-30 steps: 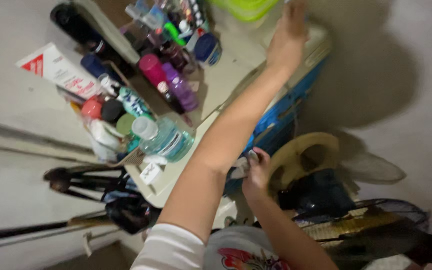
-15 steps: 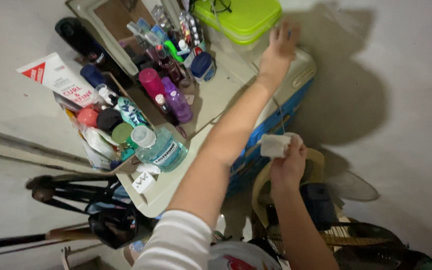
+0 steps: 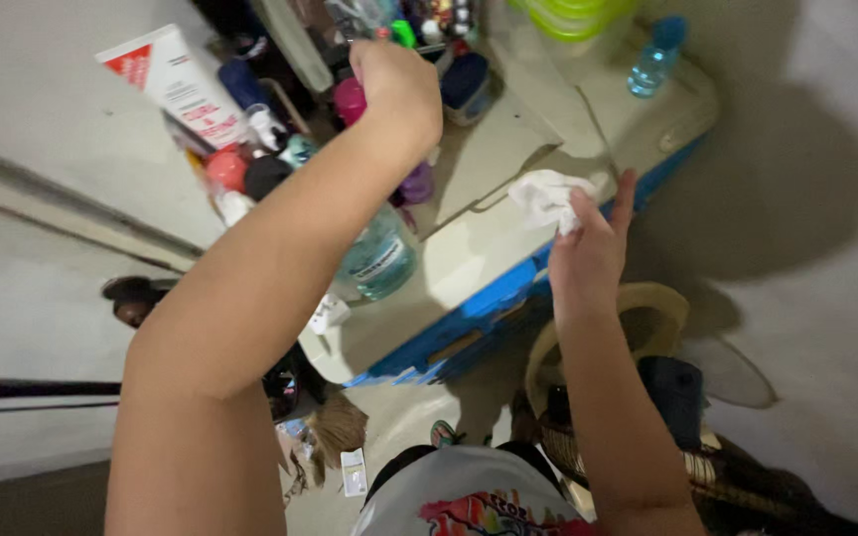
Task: The person cleans a cluttered shelf using a white tissue. They wipe the surface and various items, including a small white box, blister packs of pills, and several bottles of toiletries. The person moves items from the shelf to a nearby bed and back, organizing the space while wiping down the objects and the shelf itself.
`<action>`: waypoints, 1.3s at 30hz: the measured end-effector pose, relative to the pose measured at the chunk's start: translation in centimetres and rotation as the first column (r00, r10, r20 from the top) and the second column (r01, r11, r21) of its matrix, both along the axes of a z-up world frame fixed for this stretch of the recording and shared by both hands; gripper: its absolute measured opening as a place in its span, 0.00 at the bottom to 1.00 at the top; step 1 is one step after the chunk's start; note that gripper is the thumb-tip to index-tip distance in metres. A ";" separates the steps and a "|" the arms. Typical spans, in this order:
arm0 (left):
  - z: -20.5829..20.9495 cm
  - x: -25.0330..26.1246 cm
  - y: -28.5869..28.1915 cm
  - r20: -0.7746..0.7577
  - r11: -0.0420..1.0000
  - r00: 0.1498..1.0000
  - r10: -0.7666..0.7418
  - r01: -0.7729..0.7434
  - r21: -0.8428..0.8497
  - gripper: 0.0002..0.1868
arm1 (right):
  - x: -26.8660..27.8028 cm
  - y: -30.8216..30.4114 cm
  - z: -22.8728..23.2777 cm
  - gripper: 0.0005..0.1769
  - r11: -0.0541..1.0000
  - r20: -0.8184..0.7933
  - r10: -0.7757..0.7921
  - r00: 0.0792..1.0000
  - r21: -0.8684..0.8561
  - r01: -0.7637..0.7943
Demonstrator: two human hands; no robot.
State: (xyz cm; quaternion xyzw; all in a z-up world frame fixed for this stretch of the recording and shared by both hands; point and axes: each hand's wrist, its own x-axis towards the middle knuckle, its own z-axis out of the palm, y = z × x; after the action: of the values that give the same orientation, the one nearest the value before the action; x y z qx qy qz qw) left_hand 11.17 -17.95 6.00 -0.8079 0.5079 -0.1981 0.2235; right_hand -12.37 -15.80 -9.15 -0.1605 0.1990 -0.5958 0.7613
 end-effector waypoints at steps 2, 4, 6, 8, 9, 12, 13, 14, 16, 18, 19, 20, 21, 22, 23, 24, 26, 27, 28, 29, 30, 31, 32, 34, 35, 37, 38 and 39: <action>-0.5 1.1 1.3 -0.028 0.999 0.999 -0.034 0.034 -0.002 0.13 | 1.6 -1.2 -0.3 0.25 0.994 0.055 0.104 0.993 -0.028 -0.103; -1.0 1.8 1.7 -0.081 0.987 0.986 -0.149 0.143 -0.077 0.12 | 3.0 -2.4 -1.3 0.19 0.989 0.058 0.131 0.990 -0.082 -0.126; -1.4 2.4 1.6 -0.104 0.968 0.970 -0.219 0.203 -0.146 0.11 | 4.2 -3.3 -2.3 0.14 0.984 0.016 0.086 0.996 -0.160 -0.082; -1.1 2.7 1.2 -0.117 0.947 0.955 -0.271 0.243 -0.210 0.10 | 5.9 -3.9 -2.6 0.12 0.961 -0.004 -0.013 1.000 -0.276 0.012; -0.7 2.5 1.0 -0.119 0.936 0.950 -0.289 0.255 -0.242 0.10 | 6.5 -4.3 -2.5 0.11 0.940 -0.006 -0.069 0.998 -0.336 0.063; 1.3 1.6 2.1 -0.147 0.859 0.889 -0.433 0.358 -0.367 0.08 | 8.8 -4.5 -1.2 0.12 0.869 -0.026 -0.237 0.971 -0.453 0.200; 2.2 1.0 2.9 -0.159 0.821 0.855 -0.494 0.397 -0.411 0.07 | 8.8 -4.1 -0.5 0.11 0.850 -0.029 -0.217 0.976 -0.498 0.174; 3.3 0.4 3.5 -0.208 0.709 0.742 -0.637 0.459 -0.535 0.11 | 8.7 -3.6 0.4 0.09 0.828 -0.033 -0.196 0.980 -0.541 0.148; 5.8 -1.0 4.3 -0.330 0.552 0.486 -0.809 0.438 -0.709 0.18 | 8.3 -2.1 2.4 0.12 0.800 0.034 -0.088 0.996 -0.593 0.091; 7.4 -2.9 4.7 -0.408 0.522 0.360 -0.839 0.318 -0.792 0.17 | 7.6 -0.5 4.8 0.21 0.779 0.171 0.100 0.980 -0.626 0.030; 7.9 -3.9 4.9 -0.407 0.512 0.371 -0.835 0.252 -0.821 0.14 | 7.1 0.7 6.1 0.24 0.648 0.038 -0.041 0.998 -0.759 0.056; 8.4 -4.6 5.2 -0.406 0.499 0.381 -0.831 0.186 -0.846 0.13 | 6.2 1.8 7.5 0.28 0.494 -0.067 -0.203 0.977 -0.869 0.043; 8.5 -5.3 5.8 -0.388 0.470 0.346 -0.854 0.197 -0.860 0.11 | 5.5 2.7 8.9 0.31 0.328 -0.134 -0.372 0.919 -0.945 -0.006; 8.3 -6.2 6.5 -0.369 0.441 0.310 -0.876 0.208 -0.873 0.10 | 5.1 3.4 10.1 0.31 0.309 -0.190 -0.469 0.862 -0.950 -0.042; 8.1 -6.7 7.1 -0.351 0.413 0.272 -0.896 0.216 -0.885 0.09 | 4.7 3.8 11.1 0.32 0.296 -0.241 -0.562 0.791 -0.952 -0.080; 7.9 -6.9 7.6 -0.338 0.393 0.273 -0.900 0.178 -0.902 0.10 | 4.7 4.2 11.4 0.34 0.287 -0.285 -0.647 0.707 -0.950 -0.120; 7.2 -7.0 8.8 -0.316 0.352 0.274 -0.908 0.094 -0.931 0.13 | 4.0 3.8 10.9 0.32 0.397 -0.449 -0.599 0.664 -0.886 -0.241; 7.0 -6.5 9.2 -0.320 0.356 0.287 -0.903 0.083 -0.931 0.12 | 3.5 3.3 10.3 0.31 0.445 -0.523 -0.568 0.636 -0.844 -0.297; 7.3 -5.8 9.5 -0.323 0.359 0.300 -0.898 0.072 -0.931 0.11 | 3.4 3.1 9.4 0.28 0.556 -0.525 -0.332 0.784 -0.780 -0.287; 7.7 -5.2 10.0 -0.325 0.360 0.314 -0.892 0.060 -0.931 0.10 | 3.7 3.0 8.9 0.27 0.640 -0.458 -0.117 0.881 -0.714 -0.286; 7.6 -5.7 10.7 -0.234 0.252 0.294 -0.927 0.024 -0.968 0.09 | 3.8 3.6 8.4 0.27 0.696 -0.392 0.006 0.920 -0.659 -0.285; 7.1 -7.0 11.8 -0.134 0.136 0.282 -0.950 -0.011 -0.991 0.08 | 4.4 4.2 8.4 0.27 0.678 -0.424 -0.112 0.899 -0.693 -0.243; 6.4 -8.1 13.4 -0.031 0.019 0.273 -0.962 -0.045 -0.999 0.08 | 5.0 5.0 8.8 0.26 0.657 -0.445 -0.238 0.863 -0.728 -0.194; 3.9 -11.2 18.3 -0.470 0.449 0.021 -0.883 -0.258 -0.855 0.21 | 6.7 7.8 10.3 0.26 0.559 -0.505 -0.668 0.547 -0.825 -0.079; 3.2 -12.8 19.6 -0.333 0.314 0.140 -0.933 -0.141 -0.939 0.18 | 7.8 9.7 10.9 0.26 0.510 -0.506 -0.842 0.186 -0.859 -0.028; 2.2 -14.3 19.7 -0.090 0.118 0.248 -0.965 0.102 -0.988 0.17 | 9.0 12.9 11.8 0.26 0.507 -0.442 -0.779 -0.444 -0.862 -0.031; 1.6 -14.4 19.5 -0.001 0.055 0.256 -0.967 0.204 -0.977 0.20 | 9.2 14.2 11.8 0.26 0.535 -0.339 -0.630 -0.699 -0.842 -0.075; 0.9 -14.7 19.3 0.086 -0.008 0.246 -0.966 0.303 -0.953 0.22 | 8.5 14.7 11.5 0.29 0.602 -0.150 -0.481 -0.864 -0.772 -0.201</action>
State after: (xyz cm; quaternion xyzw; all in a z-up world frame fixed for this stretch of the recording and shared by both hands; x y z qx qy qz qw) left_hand -3.58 1.34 6.93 -0.4154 0.7068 -0.2137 -0.5312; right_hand -3.92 -1.15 2.33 -0.6191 0.6518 -0.3069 -0.3125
